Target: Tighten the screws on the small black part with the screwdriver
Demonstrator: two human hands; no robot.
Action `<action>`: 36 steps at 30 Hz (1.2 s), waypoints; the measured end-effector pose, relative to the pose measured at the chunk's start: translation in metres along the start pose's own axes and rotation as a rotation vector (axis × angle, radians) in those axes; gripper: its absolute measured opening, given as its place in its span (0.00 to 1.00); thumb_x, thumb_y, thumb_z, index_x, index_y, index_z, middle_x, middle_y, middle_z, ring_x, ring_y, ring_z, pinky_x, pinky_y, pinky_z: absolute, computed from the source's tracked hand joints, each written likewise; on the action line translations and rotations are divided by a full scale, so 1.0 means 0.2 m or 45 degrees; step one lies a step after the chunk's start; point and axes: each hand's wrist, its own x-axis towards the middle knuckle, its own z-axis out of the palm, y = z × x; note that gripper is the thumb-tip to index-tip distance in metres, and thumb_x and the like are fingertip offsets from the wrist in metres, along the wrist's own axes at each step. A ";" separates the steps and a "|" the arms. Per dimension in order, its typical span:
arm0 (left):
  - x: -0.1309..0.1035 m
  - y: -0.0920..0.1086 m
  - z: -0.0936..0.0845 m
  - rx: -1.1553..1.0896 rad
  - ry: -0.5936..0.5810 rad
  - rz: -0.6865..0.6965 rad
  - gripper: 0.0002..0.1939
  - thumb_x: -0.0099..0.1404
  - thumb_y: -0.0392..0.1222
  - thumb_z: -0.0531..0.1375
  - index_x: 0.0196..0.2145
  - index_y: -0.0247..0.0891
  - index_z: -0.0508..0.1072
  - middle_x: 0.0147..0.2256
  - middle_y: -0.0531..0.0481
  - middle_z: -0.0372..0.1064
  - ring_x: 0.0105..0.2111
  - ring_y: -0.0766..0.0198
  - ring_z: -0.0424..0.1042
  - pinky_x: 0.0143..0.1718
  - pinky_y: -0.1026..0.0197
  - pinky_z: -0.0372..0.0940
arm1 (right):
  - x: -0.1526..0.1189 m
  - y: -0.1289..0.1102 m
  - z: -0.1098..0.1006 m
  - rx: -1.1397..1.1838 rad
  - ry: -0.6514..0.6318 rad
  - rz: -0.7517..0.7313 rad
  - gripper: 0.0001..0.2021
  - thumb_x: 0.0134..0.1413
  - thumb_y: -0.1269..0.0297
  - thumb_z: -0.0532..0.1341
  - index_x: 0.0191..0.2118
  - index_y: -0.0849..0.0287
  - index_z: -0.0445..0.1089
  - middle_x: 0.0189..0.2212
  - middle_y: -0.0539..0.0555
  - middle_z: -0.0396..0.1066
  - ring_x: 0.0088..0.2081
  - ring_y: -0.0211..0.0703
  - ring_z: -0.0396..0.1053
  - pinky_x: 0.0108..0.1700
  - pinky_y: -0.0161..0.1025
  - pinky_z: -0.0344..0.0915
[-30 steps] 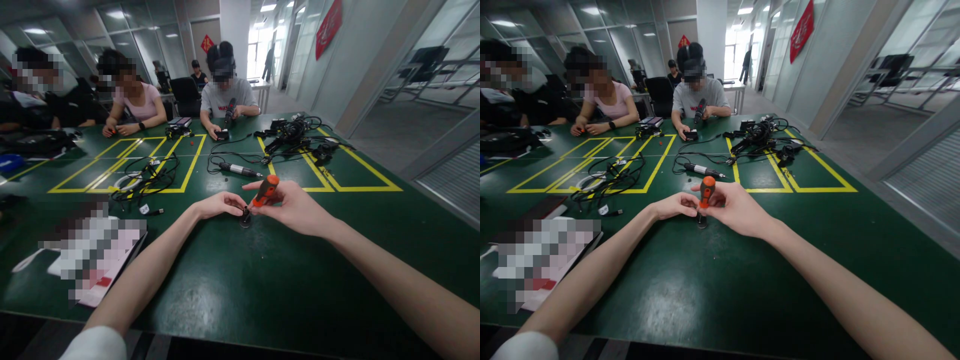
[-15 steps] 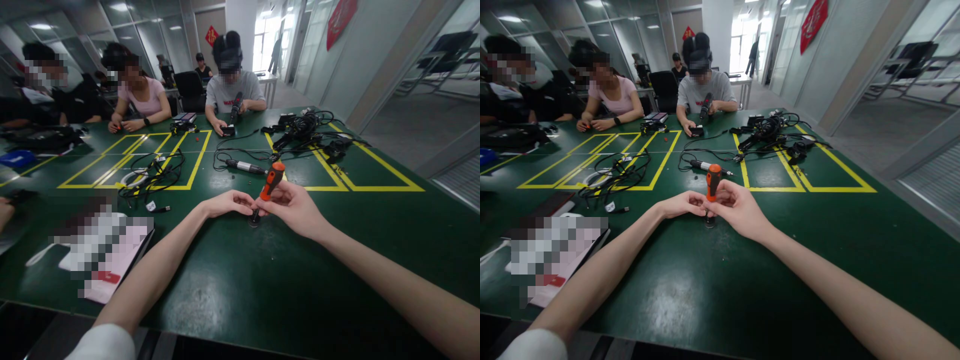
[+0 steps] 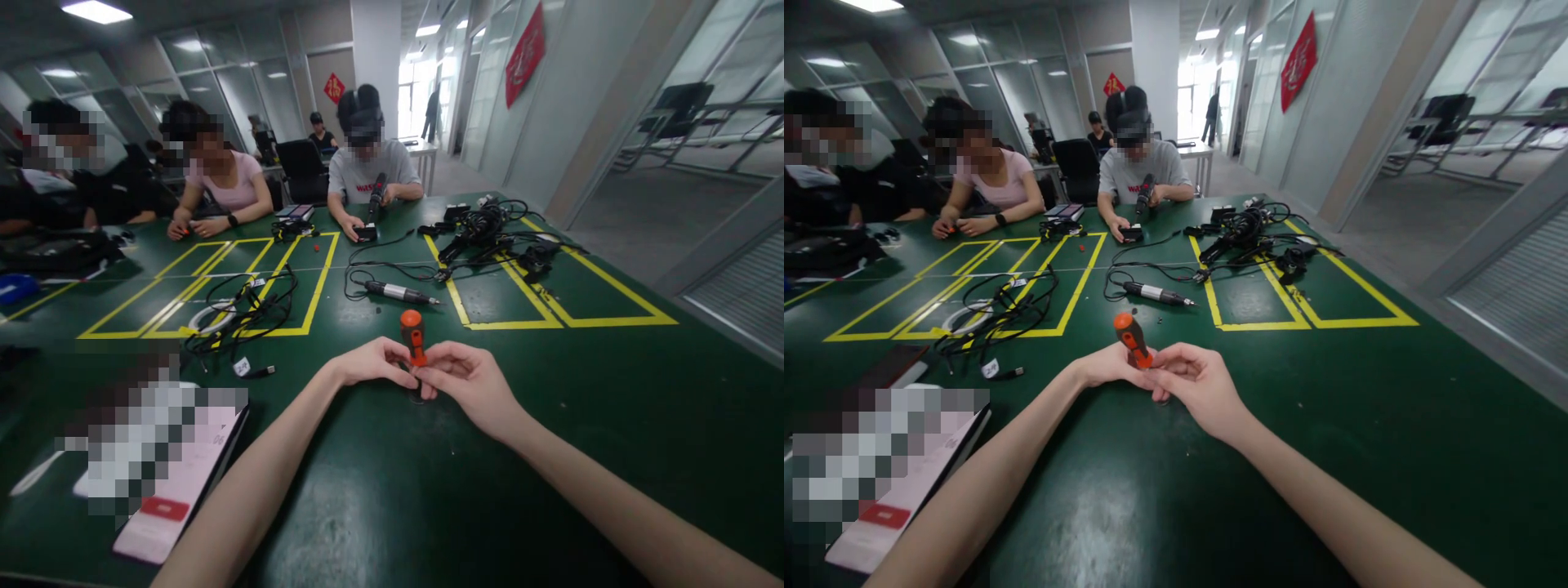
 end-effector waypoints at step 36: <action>0.01 -0.03 -0.01 -0.077 0.030 -0.067 0.26 0.40 0.51 0.81 0.30 0.34 0.77 0.32 0.55 0.77 0.31 0.70 0.72 0.38 0.65 0.64 | -0.06 0.09 0.03 0.049 0.104 -0.173 0.23 0.59 0.40 0.67 0.40 0.57 0.70 0.30 0.51 0.73 0.24 0.37 0.71 0.29 0.36 0.69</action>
